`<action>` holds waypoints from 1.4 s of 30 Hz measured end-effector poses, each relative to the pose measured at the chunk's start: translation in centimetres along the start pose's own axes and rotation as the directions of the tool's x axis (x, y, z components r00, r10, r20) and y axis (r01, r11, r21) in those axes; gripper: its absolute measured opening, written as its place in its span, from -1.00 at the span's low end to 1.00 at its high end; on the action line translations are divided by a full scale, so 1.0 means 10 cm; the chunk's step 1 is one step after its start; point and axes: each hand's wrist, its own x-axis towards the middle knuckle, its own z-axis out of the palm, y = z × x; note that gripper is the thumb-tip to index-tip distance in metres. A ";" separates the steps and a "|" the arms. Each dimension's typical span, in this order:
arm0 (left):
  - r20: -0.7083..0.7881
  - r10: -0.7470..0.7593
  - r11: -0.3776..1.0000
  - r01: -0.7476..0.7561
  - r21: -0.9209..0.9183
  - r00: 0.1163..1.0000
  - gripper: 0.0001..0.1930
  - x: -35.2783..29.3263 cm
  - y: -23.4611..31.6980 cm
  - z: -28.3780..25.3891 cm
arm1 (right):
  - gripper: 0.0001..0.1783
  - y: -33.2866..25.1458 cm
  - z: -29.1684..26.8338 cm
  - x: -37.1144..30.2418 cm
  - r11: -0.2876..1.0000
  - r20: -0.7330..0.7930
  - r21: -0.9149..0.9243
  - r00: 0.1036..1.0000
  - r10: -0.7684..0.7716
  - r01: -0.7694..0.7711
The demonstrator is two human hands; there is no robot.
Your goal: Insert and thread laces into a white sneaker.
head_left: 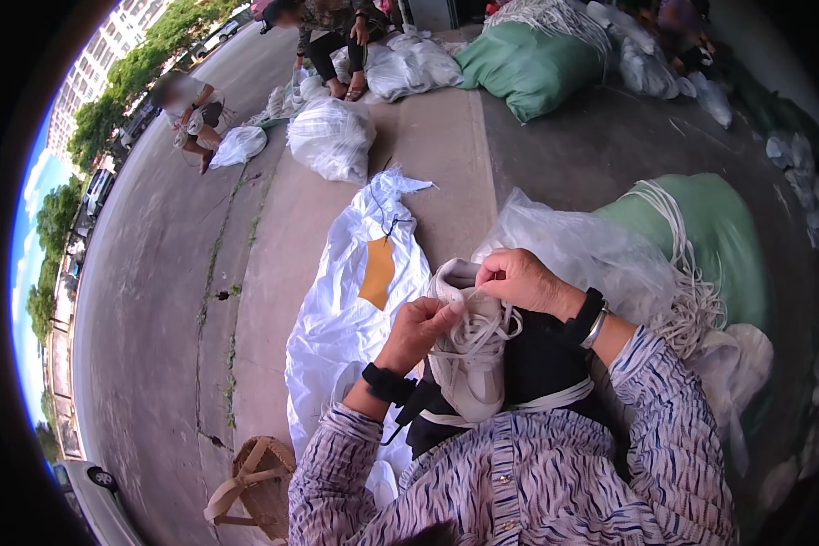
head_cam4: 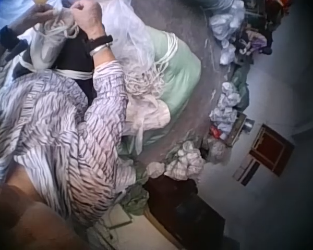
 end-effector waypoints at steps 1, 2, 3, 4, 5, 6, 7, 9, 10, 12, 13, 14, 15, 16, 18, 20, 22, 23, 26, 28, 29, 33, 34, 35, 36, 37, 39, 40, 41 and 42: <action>0.004 -0.003 1.000 0.003 -0.002 1.000 -0.67 -0.02 0.04 0.00 | -0.89 0.08 -0.07 0.00 0.996 -0.098 -0.070 0.994 0.045 -0.052; 0.005 -0.042 0.995 0.042 -0.085 0.999 -0.65 -0.06 0.10 0.00 | -0.87 0.16 -0.15 -0.01 0.985 -0.197 -0.135 0.977 0.077 -0.105; 0.016 -0.078 0.982 0.080 -0.169 0.997 -0.64 -0.04 0.11 -0.01 | -0.87 0.35 -0.24 -0.03 0.964 -0.259 -0.193 0.957 0.129 -0.182; 0.024 -0.071 0.983 0.074 -0.167 0.997 -0.64 -0.02 0.11 -0.01 | -0.86 0.53 -0.34 -0.08 0.934 -0.329 -0.244 0.928 0.174 -0.261; 0.029 -0.077 0.987 0.080 -0.140 0.997 -0.64 -0.04 0.07 -0.05 | -0.86 0.65 -0.39 -0.12 0.896 -0.346 -0.226 0.891 0.293 -0.382; 0.047 -0.078 0.990 0.083 -0.113 0.996 -0.64 -0.03 0.04 -0.05 | -0.86 0.76 -0.46 -0.20 0.838 -0.371 -0.208 0.833 0.411 -0.505; 0.053 -0.075 0.991 0.080 -0.112 0.996 -0.64 -0.04 0.06 -0.04 | -0.85 0.88 -0.50 -0.28 0.802 -0.400 -0.202 0.795 0.456 -0.562; 0.057 -0.025 0.989 0.033 -0.143 0.998 -0.64 -0.10 0.08 -0.02 | -0.85 0.90 -0.49 -0.40 0.808 -0.335 -0.208 0.816 0.471 -0.551; 0.058 -0.026 0.989 0.035 -0.142 0.998 -0.64 -0.12 0.05 -0.02 | -0.85 0.90 -0.46 -0.46 0.814 -0.272 -0.212 0.833 0.481 -0.540; 0.043 -0.005 0.987 0.012 -0.163 0.999 -0.63 -0.15 0.00 -0.06 | -0.82 0.66 -0.31 -0.58 0.875 -0.297 -0.302 0.910 0.289 -0.377; 0.092 -0.018 0.974 0.038 -0.224 0.996 -0.61 -0.14 0.03 -0.15 | -0.81 0.56 -0.23 -0.58 0.895 -0.258 -0.393 0.959 0.115 -0.213; 0.011 -0.060 0.964 0.060 -0.258 0.998 -0.60 -0.15 0.11 -0.18 | -0.80 0.45 -0.17 -0.60 0.880 -0.207 -0.473 0.976 -0.063 -0.044; -0.065 -0.088 0.960 0.067 -0.273 0.994 -0.59 -0.08 0.01 -0.28 | -0.79 0.28 -0.11 -0.61 0.865 -0.144 -0.501 0.982 -0.126 0.038; -0.142 -0.117 0.955 0.072 -0.289 0.983 -0.58 0.00 -0.09 -0.38 | -0.78 0.14 -0.03 -0.60 0.844 -0.079 -0.522 0.979 -0.189 0.121; -0.300 -0.124 0.992 0.109 -0.065 0.946 -0.51 0.13 0.11 -0.36 | -0.71 0.06 0.07 -0.59 0.850 0.052 -0.513 0.992 -0.111 0.122; -0.132 -0.148 0.987 0.155 0.049 0.980 -0.55 0.30 0.19 -0.42 | -0.64 0.04 0.11 -0.60 0.875 0.023 -0.450 0.982 -0.187 0.177; 0.077 -0.176 0.969 0.159 0.189 0.981 -0.59 0.43 0.07 -0.56 | -0.59 -0.16 0.14 -0.60 0.884 0.093 -0.431 0.983 -0.156 0.180; 0.110 -0.208 0.963 0.183 0.200 0.972 -0.65 0.46 0.12 -0.56 | -0.53 -0.21 0.12 -0.61 0.889 0.141 -0.430 0.984 -0.106 0.158; 0.183 -0.148 0.971 0.108 0.212 0.972 -0.68 0.41 0.25 -0.65 | -0.47 -0.12 0.22 -0.61 0.998 0.030 0.053 0.999 0.023 -0.025; 0.209 -0.200 0.980 0.192 0.059 0.957 -0.68 0.35 0.13 -0.82 | -0.48 -0.13 0.19 -0.59 0.914 0.071 0.362 0.983 0.168 -0.182; 0.256 -0.198 0.958 0.242 -0.155 0.946 -0.68 0.36 -0.02 -0.95 | -0.51 -0.04 0.24 -0.57 0.918 0.141 0.361 0.983 0.119 -0.163; 0.274 -0.097 0.814 0.234 -0.531 0.957 -0.65 0.23 -0.52 -1.25 | -0.57 -0.06 0.27 -0.54 0.934 0.260 0.330 0.964 0.050 -0.137; 0.242 -0.106 0.807 0.226 -0.545 0.964 -0.64 0.21 -0.57 -1.24 | -0.57 -0.09 0.24 -0.53 0.933 0.257 0.331 0.965 0.055 -0.141; 0.209 -0.115 0.800 0.215 -0.560 0.971 -0.62 0.17 -0.53 -1.20 | -0.59 -0.12 0.19 -0.52 0.903 0.294 0.377 0.951 0.095 -0.206; 0.173 -0.124 0.792 0.202 -0.576 0.977 -0.60 0.14 -0.48 -1.15 | -0.62 -0.15 0.15 -0.50 0.868 0.333 0.418 0.934 0.130 -0.269; 0.133 -0.132 0.784 0.186 -0.592 0.982 -0.59 0.11 -0.44 -1.11 | -0.63 -0.18 0.11 -0.47 0.879 0.371 0.365 0.914 0.164 -0.306; 0.110 -0.171 0.861 0.203 -0.466 0.979 -0.58 0.09 -0.43 -1.09 | -0.62 -0.28 0.14 -0.37 0.896 0.214 0.385 0.966 0.147 -0.222; 0.084 -0.231 0.913 0.246 -0.326 0.969 -0.56 0.18 -0.47 -1.12 | -0.60 -0.32 0.15 -0.31 0.909 0.031 0.392 0.989 0.143 -0.143; 0.106 -0.269 0.953 0.281 -0.117 0.957 -0.54 0.25 -0.16 -0.95 | -0.53 -0.28 0.09 -0.26 0.884 -0.011 0.454 0.992 0.129 -0.110; 0.109 -0.317 0.947 0.308 0.092 0.942 -0.50 0.28 0.14 -0.78 | -0.46 -0.37 0.02 -0.19 0.893 -0.037 0.435 0.989 0.142 -0.112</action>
